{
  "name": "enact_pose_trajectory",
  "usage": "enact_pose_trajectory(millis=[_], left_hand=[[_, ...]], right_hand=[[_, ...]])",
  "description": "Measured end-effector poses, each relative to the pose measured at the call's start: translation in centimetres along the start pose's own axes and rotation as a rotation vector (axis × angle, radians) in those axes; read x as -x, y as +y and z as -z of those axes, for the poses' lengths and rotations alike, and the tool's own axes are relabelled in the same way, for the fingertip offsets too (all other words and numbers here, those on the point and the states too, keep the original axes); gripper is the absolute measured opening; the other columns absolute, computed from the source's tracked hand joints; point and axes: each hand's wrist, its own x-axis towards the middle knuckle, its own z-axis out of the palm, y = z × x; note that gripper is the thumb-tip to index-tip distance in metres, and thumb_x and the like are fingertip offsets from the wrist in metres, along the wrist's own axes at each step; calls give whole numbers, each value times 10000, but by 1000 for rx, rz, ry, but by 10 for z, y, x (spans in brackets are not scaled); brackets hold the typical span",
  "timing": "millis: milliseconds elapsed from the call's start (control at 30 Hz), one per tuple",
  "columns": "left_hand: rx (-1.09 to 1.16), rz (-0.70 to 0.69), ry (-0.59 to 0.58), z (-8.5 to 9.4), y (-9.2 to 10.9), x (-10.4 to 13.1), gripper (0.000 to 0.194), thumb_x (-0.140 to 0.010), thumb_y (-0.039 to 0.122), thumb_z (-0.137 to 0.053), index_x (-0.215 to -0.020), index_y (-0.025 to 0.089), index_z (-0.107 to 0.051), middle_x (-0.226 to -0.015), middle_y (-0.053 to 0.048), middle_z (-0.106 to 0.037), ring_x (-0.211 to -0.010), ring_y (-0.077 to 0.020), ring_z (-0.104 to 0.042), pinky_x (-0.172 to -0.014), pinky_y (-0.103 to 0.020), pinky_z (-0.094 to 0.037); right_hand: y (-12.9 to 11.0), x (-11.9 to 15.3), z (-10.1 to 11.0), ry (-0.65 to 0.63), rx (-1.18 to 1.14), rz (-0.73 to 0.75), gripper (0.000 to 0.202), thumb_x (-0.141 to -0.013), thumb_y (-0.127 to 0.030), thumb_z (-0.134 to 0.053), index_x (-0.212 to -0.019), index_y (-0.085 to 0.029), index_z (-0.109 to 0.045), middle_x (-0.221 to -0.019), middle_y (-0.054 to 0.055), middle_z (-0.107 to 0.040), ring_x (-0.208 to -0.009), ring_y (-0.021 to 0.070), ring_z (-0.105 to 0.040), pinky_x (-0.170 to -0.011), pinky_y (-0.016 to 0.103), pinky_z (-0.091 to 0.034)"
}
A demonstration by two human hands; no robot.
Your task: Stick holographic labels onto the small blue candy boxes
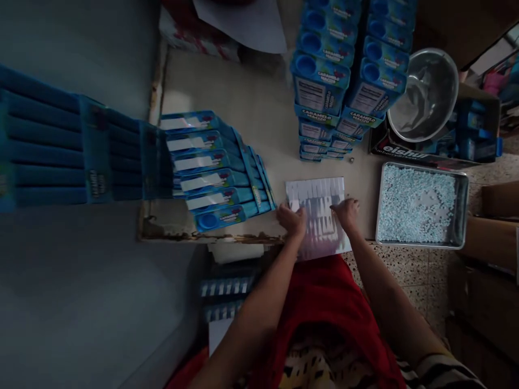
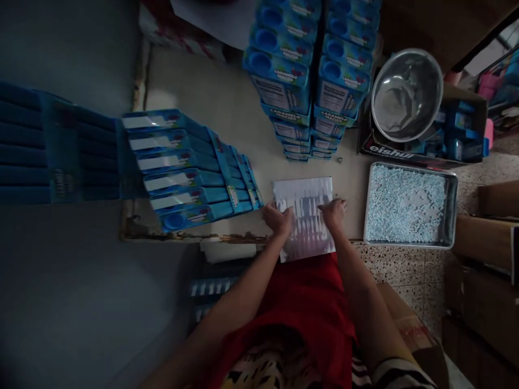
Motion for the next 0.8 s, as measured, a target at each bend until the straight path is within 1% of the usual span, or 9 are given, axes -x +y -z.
enact_pose_trajectory(millis=[67, 133, 233, 333, 433, 500, 567, 667, 800], left_hand=[[60, 76, 25, -2, -2, -5, 671, -801, 381, -797, -1337, 105, -503, -1398, -284, -602, -1317, -416, -564, -1141, -540, -416], [126, 104, -4, 0, -3, -9, 441, -842, 426, -749, -1153, 162, -582, -1230, -196, -687, -1179, -346, -636, -1062, -466, -473], [168, 103, -73, 7, -5, -12, 240, -888, 430, -672, -892, 213, -571, -1000, -119, -702, -1048, -295, -661, -989, -419, -503], [248, 100, -142, 14, -5, -10, 266, -830, 351, -705, -1006, 200, -573, -968, -75, -710, -948, -242, -690, -898, -359, -539], [464, 23, -251, 25, -1, -5, 659, -756, 240, -722, -1361, 181, -465, -1063, -64, -731, -953, -208, -721, -874, -318, -559], [556, -71, -347, 36, 4, -3, 798, -729, 209, -719, -1467, 191, -416, -1138, -77, -730, -982, -205, -729, -882, -315, -565], [511, -162, -456, 48, 10, -1, 654, -725, 233, -723, -1360, 185, -576, -1171, -90, -730, -1007, -215, -720, -889, -320, -566], [406, -211, -567, 62, 20, 0, 368, -733, 302, -745, -1077, 172, -756, -1099, -85, -756, -1014, -240, -702, -891, -332, -561], [406, -150, -611, 70, 33, 1, 483, -694, 362, -826, -1145, 190, -803, -908, -41, -759, -866, -227, -689, -793, -318, -548]], right_hand=[[1, -4, -4, -33, -116, -9, 542, -701, -337, -859, -1145, -132, -624, -1267, 229, -633, -1208, 377, -568, -1051, 474, -453], [7, -7, -1, -74, -240, 13, 527, -753, -307, -767, -1221, -155, -579, -1171, 145, -663, -1092, 303, -610, -973, 415, -491], [17, -11, 16, -85, -414, 73, 684, -811, -299, -660, -1439, -165, -426, -1120, 76, -671, -952, 225, -637, -877, 349, -518], [26, -16, 42, -171, -549, 179, 828, -755, -286, -683, -1524, -187, -391, -1171, 79, -683, -934, 215, -658, -853, 342, -525], [35, -23, 70, -447, -585, 248, 786, -682, -289, -742, -1443, -222, -558, -1216, 69, -723, -961, 225, -677, -844, 344, -539], [41, -27, 85, -589, -601, 289, 675, -636, -295, -799, -1300, -221, -698, -1241, 64, -749, -1029, 241, -679, -879, 353, -546], [47, -29, 94, -639, -610, 298, 579, -634, -318, -838, -1200, -214, -780, -1216, 59, -775, -1031, 240, -681, -883, 355, -548], [51, -27, 99, -583, -656, 218, 566, -690, -380, -840, -1230, -214, -807, -1073, 35, -803, -848, 190, -668, -780, 331, -547], [52, -25, 101, -545, -731, 148, 570, -669, -375, -865, -1209, -198, -823, -890, 4, -792, -713, 146, -628, -712, 304, -538]])
